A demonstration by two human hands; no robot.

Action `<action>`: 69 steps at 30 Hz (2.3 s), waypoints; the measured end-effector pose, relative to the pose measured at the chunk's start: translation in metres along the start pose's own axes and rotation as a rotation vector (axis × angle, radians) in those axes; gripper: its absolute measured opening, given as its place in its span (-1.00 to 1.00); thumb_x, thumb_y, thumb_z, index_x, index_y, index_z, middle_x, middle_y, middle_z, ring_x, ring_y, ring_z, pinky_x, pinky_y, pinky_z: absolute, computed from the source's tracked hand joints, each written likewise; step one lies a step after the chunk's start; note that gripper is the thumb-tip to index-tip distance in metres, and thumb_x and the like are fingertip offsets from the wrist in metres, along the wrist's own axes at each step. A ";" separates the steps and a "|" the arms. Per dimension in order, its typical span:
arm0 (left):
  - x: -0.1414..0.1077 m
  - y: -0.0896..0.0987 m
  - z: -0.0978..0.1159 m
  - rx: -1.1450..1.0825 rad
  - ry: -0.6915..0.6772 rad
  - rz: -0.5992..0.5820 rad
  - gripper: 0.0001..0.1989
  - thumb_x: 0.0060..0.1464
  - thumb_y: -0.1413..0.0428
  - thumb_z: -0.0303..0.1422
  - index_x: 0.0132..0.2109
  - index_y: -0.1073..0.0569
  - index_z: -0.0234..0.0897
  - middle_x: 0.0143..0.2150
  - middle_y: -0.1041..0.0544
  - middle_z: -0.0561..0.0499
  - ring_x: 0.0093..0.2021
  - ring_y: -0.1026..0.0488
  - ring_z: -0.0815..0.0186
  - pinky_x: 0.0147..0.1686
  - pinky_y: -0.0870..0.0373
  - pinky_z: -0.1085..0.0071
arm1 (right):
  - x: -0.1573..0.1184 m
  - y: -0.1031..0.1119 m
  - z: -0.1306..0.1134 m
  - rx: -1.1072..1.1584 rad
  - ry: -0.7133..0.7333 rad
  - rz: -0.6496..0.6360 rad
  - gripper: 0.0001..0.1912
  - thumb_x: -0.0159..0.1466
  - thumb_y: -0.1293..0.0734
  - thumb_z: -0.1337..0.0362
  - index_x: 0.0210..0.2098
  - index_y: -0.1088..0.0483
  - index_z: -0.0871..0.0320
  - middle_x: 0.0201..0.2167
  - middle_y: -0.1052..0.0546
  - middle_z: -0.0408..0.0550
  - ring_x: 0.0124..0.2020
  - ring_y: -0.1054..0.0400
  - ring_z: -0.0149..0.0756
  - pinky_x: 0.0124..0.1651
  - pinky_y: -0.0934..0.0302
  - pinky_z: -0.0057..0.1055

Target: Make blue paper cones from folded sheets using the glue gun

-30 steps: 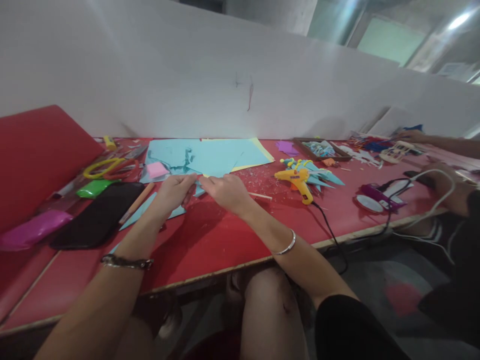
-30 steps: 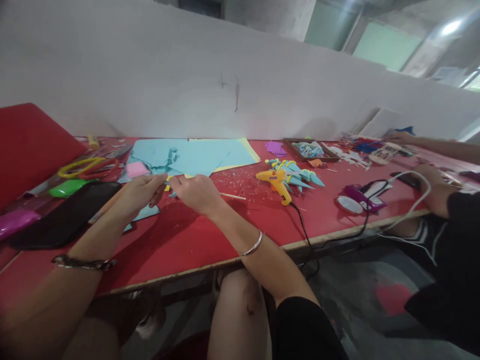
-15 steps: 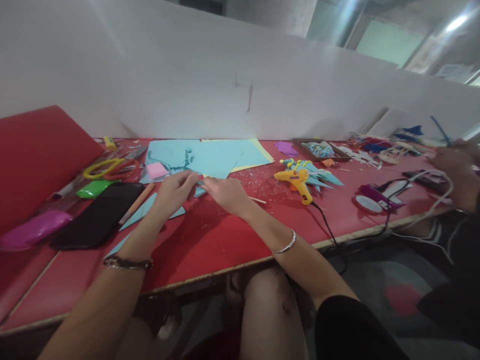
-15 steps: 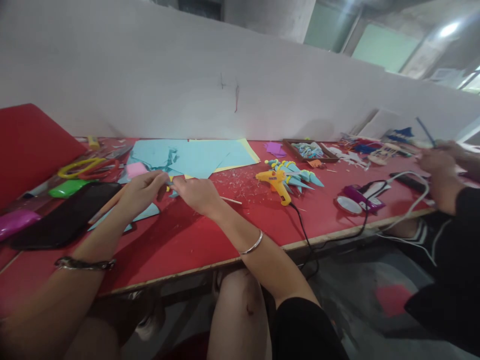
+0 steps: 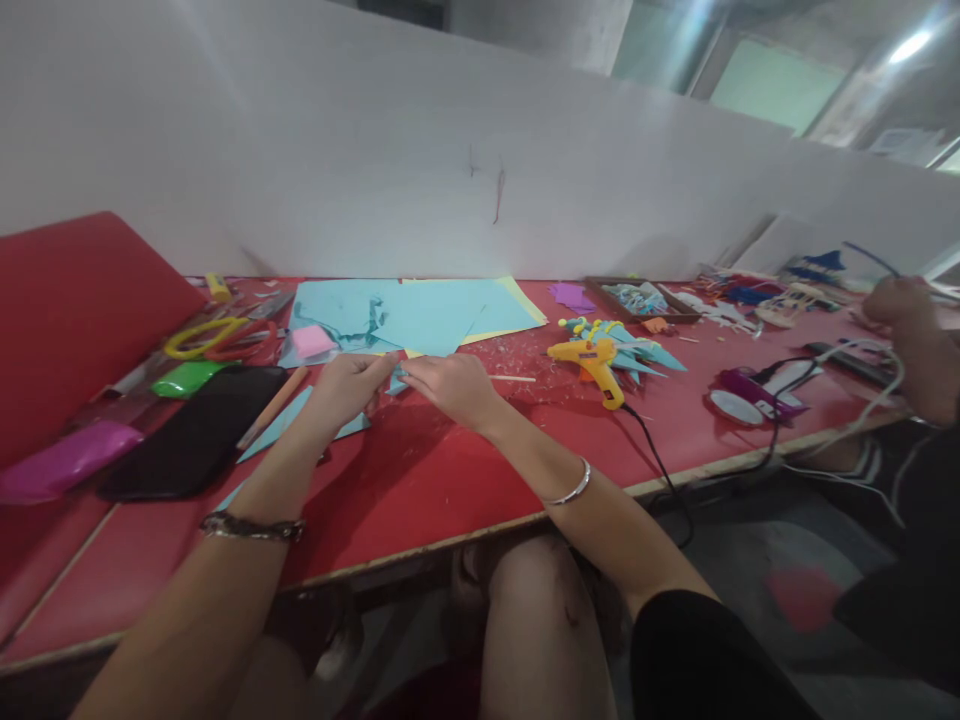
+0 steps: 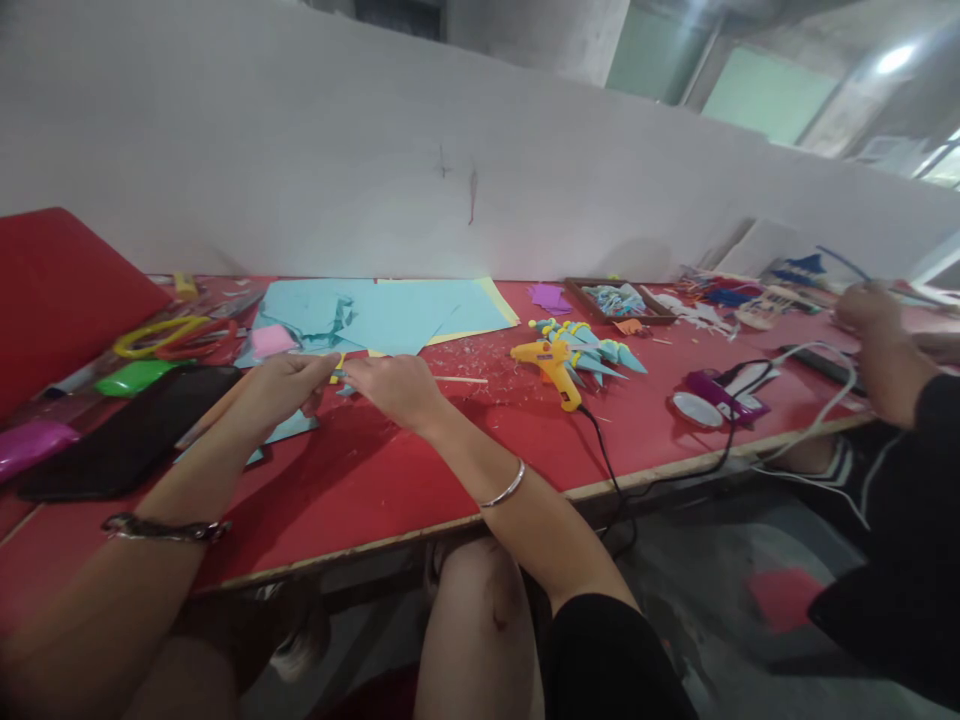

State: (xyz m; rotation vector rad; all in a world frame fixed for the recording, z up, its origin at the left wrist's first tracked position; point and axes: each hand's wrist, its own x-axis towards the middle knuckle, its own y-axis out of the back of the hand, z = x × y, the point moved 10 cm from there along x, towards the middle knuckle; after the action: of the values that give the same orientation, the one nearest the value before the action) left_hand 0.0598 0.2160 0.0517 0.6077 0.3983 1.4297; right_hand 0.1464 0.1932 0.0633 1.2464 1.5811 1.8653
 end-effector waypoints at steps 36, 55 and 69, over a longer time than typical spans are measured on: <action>0.005 0.014 0.009 -0.241 -0.205 0.134 -0.88 -0.05 -0.02 -0.33 -0.32 -0.36 -0.27 -0.53 -0.40 0.11 -0.61 -0.29 0.49 -0.57 -0.26 0.55 | 0.000 -0.008 0.017 0.320 -0.102 -0.008 -0.61 0.26 -0.08 0.05 -0.05 -0.27 0.13 -0.35 -0.50 -0.06 -0.34 -0.35 -0.30 -0.41 0.01 -0.46; -0.012 0.030 0.028 0.235 -0.346 0.390 -0.78 -0.02 0.04 -0.37 -0.16 -0.28 -0.25 -0.47 -0.31 0.13 -0.55 -0.28 0.46 -0.46 -0.20 0.51 | -0.001 -0.021 0.082 0.253 -0.443 0.144 -0.44 0.11 -0.07 0.49 0.13 -0.09 0.25 -0.02 -0.25 0.18 0.02 -0.13 -0.06 0.03 -0.05 -0.03; -0.005 0.006 0.027 0.417 -0.346 0.172 -0.83 0.01 0.09 -0.33 -0.24 -0.33 -0.21 -0.54 -0.36 0.10 -0.52 -0.30 0.37 -0.48 -0.13 0.49 | 0.007 -0.035 0.030 1.034 -0.124 -0.054 -0.69 0.20 -0.20 0.25 -0.06 -0.25 0.14 -0.14 -0.41 -0.05 -0.29 -0.31 -0.45 -0.16 -0.23 -0.44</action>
State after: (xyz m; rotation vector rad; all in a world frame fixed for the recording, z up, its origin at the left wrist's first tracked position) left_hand 0.0704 0.2077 0.0758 1.2322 0.3763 1.3764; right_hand 0.1588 0.2261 0.0322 1.5956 2.5690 0.8393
